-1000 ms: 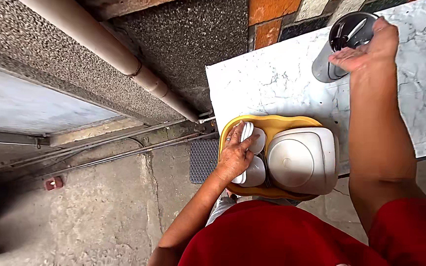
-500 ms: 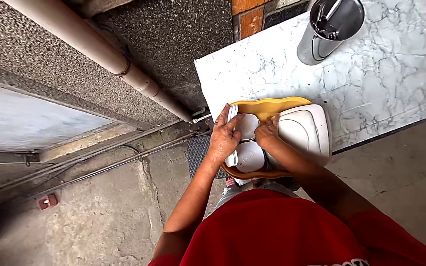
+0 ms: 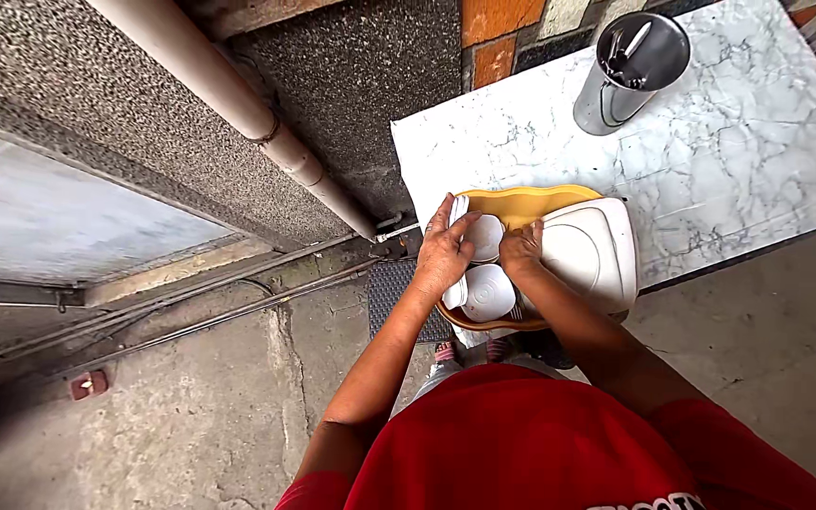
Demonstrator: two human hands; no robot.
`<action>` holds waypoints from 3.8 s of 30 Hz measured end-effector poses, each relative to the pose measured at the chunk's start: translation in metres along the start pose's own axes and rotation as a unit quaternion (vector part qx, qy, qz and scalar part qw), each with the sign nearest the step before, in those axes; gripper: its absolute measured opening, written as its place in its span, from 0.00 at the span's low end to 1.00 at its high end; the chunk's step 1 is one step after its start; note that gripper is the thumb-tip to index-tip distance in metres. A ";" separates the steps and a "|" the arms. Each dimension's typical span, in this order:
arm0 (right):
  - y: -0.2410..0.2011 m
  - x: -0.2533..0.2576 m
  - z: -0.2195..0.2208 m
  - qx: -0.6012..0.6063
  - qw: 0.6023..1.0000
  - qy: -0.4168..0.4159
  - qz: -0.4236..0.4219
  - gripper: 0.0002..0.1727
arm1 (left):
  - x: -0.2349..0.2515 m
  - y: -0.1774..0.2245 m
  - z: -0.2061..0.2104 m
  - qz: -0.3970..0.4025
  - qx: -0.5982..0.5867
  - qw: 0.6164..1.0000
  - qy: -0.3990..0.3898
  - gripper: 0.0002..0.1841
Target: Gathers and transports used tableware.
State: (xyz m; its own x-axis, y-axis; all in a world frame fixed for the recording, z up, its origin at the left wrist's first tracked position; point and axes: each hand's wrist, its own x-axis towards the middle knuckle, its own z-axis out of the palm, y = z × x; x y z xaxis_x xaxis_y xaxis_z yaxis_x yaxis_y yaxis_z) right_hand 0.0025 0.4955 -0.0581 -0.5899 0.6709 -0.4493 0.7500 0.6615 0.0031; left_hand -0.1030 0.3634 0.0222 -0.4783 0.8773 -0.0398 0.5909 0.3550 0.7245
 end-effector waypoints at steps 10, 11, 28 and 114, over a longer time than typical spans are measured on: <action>-0.007 0.010 0.005 0.006 0.999 0.038 0.020 0.31 | -0.003 -0.004 -0.001 0.010 -0.001 1.000 0.005 0.26; -0.007 0.011 0.005 0.010 0.999 0.043 0.018 0.30 | -0.003 -0.004 -0.001 0.008 -0.001 1.000 0.003 0.27; -0.009 0.031 0.001 0.043 0.998 0.034 0.030 0.33 | -0.005 -0.004 -0.006 0.001 -0.006 1.000 -0.009 0.27; 0.184 -0.091 -0.050 0.425 0.893 0.096 0.113 0.54 | -0.002 -0.015 0.000 0.031 -0.028 0.999 0.015 0.27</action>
State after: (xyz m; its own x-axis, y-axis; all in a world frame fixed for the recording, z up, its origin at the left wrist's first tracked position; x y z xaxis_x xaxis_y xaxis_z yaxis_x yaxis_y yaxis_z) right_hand 0.1793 0.5725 0.0278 -0.3741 0.8544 -0.3607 0.7644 0.0638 -0.6416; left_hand -0.1112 0.3561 0.0117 -0.4609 0.8871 0.0258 0.5834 0.2810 0.7620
